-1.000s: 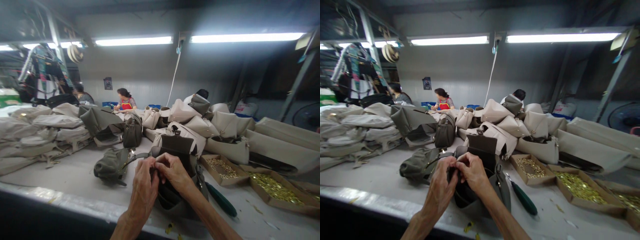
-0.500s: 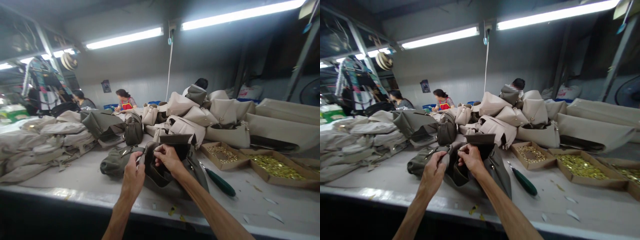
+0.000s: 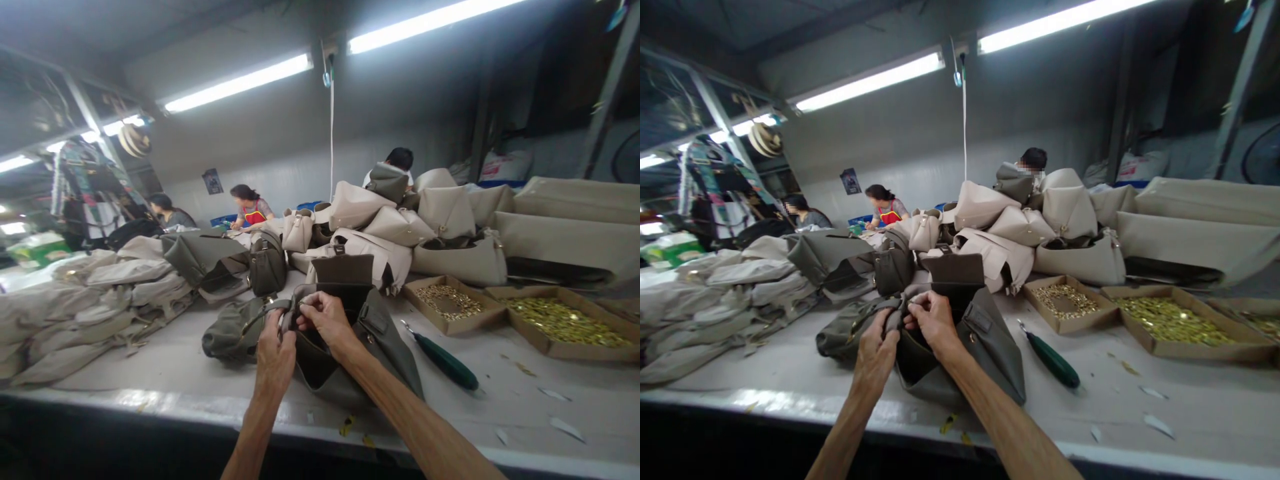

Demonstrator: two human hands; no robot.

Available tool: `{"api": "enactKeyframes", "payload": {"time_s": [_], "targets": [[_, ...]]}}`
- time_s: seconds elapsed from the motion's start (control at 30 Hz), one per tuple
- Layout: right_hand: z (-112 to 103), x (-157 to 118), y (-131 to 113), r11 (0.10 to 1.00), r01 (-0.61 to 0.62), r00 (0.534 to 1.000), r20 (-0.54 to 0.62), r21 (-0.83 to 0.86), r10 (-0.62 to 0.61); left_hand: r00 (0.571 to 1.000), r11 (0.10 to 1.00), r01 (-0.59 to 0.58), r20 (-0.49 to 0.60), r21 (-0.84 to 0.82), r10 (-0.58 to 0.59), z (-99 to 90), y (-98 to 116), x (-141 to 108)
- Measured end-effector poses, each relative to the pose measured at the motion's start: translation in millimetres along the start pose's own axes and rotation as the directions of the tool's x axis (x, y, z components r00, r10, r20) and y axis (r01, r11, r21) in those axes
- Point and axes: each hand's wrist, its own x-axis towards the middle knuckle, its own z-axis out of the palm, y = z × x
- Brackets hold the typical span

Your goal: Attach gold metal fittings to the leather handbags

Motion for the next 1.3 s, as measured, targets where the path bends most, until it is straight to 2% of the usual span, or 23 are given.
{"api": "enactKeyframes", "payload": {"time_s": [0.2, 0.33, 0.5, 0.73, 1.07, 1.3], "targets": [[4.9, -5.1, -0.3, 0.995, 0.051, 0.998, 0.043, 0.082, -0.055, 0.996, 0.995, -0.084, 0.031, 0.048, 0.083, -9.1, -3.9, 6.3], [5.4, -4.4, -0.9, 0.995, 0.023, 0.994, 0.101, 0.093, -0.033, 0.996, 0.988, -0.09, 0.005, 0.129, 0.09, -9.8, -7.5, 11.0], [-3.7, -2.3, -4.6, 0.997, -0.004, 0.985, 0.175, 0.071, -0.008, 0.997, 0.989, -0.071, 0.005, 0.132, 0.071, -8.3, -13.8, 14.0], [-9.5, -8.1, -4.3, 0.983, 0.143, 0.96, 0.257, -0.112, -0.111, 0.992, 0.988, -0.123, 0.001, 0.096, 0.124, -9.8, -26.2, 17.1], [-6.9, -12.9, 13.7, 0.872, 0.334, 0.932, 0.263, -0.358, -0.25, 0.993, 0.993, -0.117, -0.003, 0.032, 0.117, -6.3, -26.5, 17.6], [-6.0, -13.8, 17.2, 0.833, 0.351, 0.93, 0.265, -0.428, -0.256, 0.994, 0.995, -0.102, 0.028, -0.012, 0.102, -9.2, -27.1, 14.9]]}}
